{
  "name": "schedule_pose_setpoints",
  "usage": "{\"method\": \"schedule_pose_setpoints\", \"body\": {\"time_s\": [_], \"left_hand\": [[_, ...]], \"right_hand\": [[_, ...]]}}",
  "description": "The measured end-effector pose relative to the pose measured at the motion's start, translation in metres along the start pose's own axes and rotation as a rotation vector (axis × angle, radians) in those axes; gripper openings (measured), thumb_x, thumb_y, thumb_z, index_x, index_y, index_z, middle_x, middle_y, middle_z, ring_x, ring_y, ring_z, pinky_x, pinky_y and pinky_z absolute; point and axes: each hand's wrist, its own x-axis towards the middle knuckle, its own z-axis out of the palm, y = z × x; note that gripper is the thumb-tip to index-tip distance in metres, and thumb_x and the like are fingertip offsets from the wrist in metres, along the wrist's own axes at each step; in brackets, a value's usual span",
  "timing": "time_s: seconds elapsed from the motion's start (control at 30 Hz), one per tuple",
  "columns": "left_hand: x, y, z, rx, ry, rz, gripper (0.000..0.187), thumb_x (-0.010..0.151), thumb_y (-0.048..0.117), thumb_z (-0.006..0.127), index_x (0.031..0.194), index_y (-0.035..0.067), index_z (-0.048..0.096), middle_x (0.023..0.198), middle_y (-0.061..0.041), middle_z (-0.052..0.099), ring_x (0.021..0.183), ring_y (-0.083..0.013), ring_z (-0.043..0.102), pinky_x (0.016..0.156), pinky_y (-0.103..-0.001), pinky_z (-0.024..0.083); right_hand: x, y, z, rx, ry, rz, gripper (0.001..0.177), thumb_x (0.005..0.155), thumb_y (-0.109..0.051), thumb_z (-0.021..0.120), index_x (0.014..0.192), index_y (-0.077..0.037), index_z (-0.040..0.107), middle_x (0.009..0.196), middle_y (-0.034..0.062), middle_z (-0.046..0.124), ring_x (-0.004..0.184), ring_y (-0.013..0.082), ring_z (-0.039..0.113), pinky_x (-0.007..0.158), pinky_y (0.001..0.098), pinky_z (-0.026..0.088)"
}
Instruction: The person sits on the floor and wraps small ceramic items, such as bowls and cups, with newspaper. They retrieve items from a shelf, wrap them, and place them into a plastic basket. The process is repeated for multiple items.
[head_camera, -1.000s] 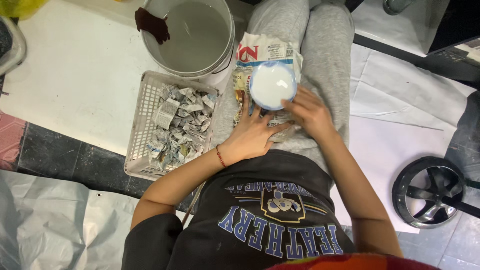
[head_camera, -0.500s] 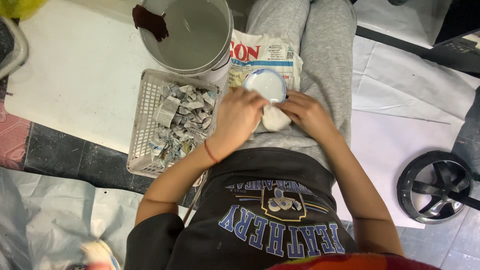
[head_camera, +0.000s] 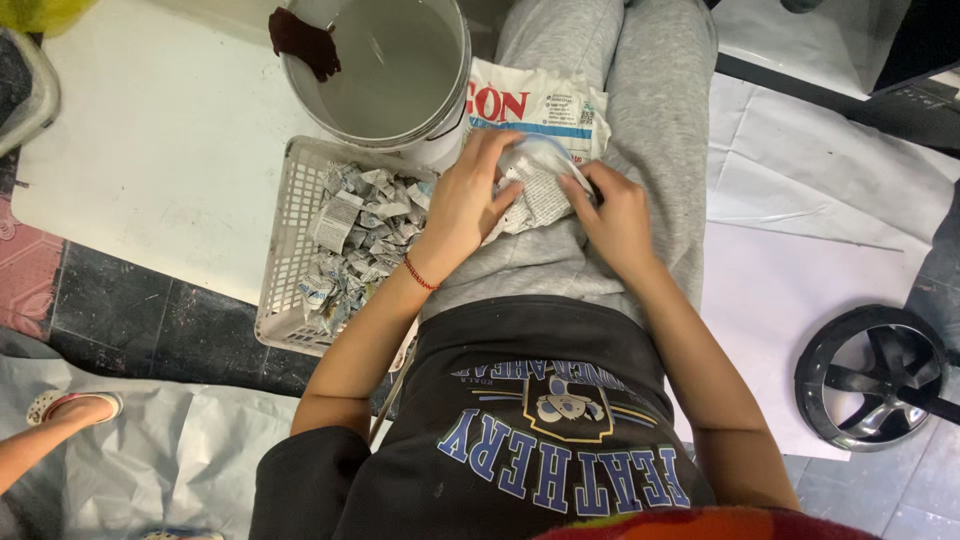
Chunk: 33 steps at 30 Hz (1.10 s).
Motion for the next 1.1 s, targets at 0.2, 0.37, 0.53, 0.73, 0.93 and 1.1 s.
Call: {"method": "schedule_pose_setpoints", "body": {"time_s": [0.2,0.37,0.53,0.73,0.93,1.1], "left_hand": [[0.0,-0.01,0.01,0.28,0.037,0.319,0.074,0.09,0.013,0.074,0.157,0.024,0.045,0.158,-0.014,0.044,0.128,-0.035,0.062,0.102,-0.042,0.056],[-0.007,-0.015,0.017,0.396,-0.089,0.24,0.053,0.088,0.006,0.069,0.137,0.027,0.069,0.163,-0.012,0.036,0.113,-0.0286,0.061,0.095,-0.038,0.056],[-0.004,-0.008,0.018,0.466,-0.095,0.275,0.063,0.077,-0.002,0.066,0.135,0.022,0.071,0.163,-0.018,0.033,0.11,-0.0296,0.056,0.095,-0.037,0.055],[-0.009,-0.016,0.028,0.496,-0.104,0.248,0.059,0.077,-0.004,0.068,0.131,0.019,0.072,0.161,-0.02,0.038,0.118,-0.0288,0.055,0.099,-0.038,0.055],[0.001,-0.036,0.006,0.179,-0.029,0.287,0.024,0.095,0.015,0.075,0.119,0.014,0.075,0.156,-0.013,0.05,0.128,-0.0239,0.061,0.113,-0.041,0.053],[0.021,-0.056,-0.037,0.104,0.355,0.315,0.036,0.098,0.022,0.078,0.128,0.005,0.069,0.141,-0.009,0.063,0.126,-0.0242,0.066,0.109,-0.038,0.056]], "right_hand": [[0.029,-0.006,0.001,0.279,0.155,-0.097,0.047,0.083,-0.023,0.087,0.114,0.0,0.06,0.115,0.0146,0.058,0.09,0.0223,0.06,0.072,0.0318,0.051],[0.062,0.014,0.004,-0.118,0.347,-0.297,0.041,0.095,-0.02,0.087,0.118,0.003,0.062,0.131,0.0183,0.056,0.123,0.0361,0.047,0.105,0.0449,0.042],[0.075,0.016,0.0,0.138,0.18,-0.096,0.024,0.094,-0.014,0.084,0.102,-0.002,0.065,0.109,0.0145,0.068,0.105,0.0316,0.06,0.091,0.038,0.051],[0.02,-0.006,0.001,0.154,0.102,-0.206,0.014,0.099,-0.007,0.075,0.11,-0.005,0.066,0.112,0.0131,0.076,0.105,0.0245,0.077,0.091,0.0287,0.061],[-0.002,-0.02,-0.002,-0.008,0.033,-0.491,0.037,0.096,-0.02,0.078,0.124,0.0,0.062,0.126,0.0183,0.072,0.12,0.0349,0.069,0.109,0.0455,0.051],[-0.002,-0.034,-0.009,-0.088,-0.05,-0.581,0.06,0.09,-0.035,0.08,0.138,-0.003,0.062,0.136,0.0153,0.066,0.132,0.032,0.061,0.118,0.0503,0.042]]}}
